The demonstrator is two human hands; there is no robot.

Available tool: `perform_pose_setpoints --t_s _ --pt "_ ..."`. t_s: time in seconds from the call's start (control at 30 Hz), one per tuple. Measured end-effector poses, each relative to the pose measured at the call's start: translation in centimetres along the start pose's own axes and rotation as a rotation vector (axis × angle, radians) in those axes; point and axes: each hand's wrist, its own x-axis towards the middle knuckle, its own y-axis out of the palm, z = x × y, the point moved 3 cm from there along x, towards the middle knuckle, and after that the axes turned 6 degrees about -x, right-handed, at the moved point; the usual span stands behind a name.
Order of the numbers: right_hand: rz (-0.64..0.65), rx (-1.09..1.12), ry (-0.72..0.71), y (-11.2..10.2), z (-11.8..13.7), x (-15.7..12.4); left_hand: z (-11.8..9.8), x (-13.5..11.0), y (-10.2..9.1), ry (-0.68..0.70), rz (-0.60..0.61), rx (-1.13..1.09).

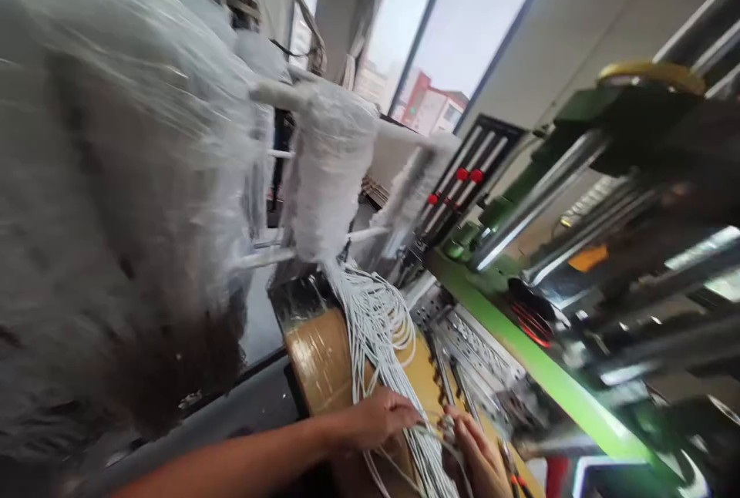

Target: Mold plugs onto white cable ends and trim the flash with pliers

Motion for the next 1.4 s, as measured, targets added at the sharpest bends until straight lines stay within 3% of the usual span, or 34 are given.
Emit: perform_pose_setpoints --t_s 0.07,0.2,0.5,0.6,0.83,1.0,1.4 --pt "-0.177 0.237 0.095 -1.2 -2.5 -1.6 1.8 1.2 0.0 -0.115 0.046 -0.074" --pt "-0.324 0.575 0.135 -1.0 -3.7 -1.7 3.1 1.8 -0.6 -0.334 0.094 -0.194" --pt "-0.509 0.690 0.006 -0.3 -4.7 -2.8 3.6 2.4 -0.1 -0.587 0.391 -0.202" --pt "-0.530 0.668 -0.002 -0.4 -5.3 -3.2 4.0 2.5 -0.1 -0.631 0.414 -0.168" --pt "-0.479 0.604 0.000 -0.7 -6.0 -3.2 3.9 2.8 0.3 -0.593 0.402 -0.039" --pt "-0.284 0.576 0.013 -0.9 -6.6 -2.7 3.5 2.8 1.0 -0.550 0.302 -0.073" --pt "-0.071 0.762 0.109 -1.5 -7.0 -0.5 3.9 5.2 1.5 -0.675 0.190 -0.118"
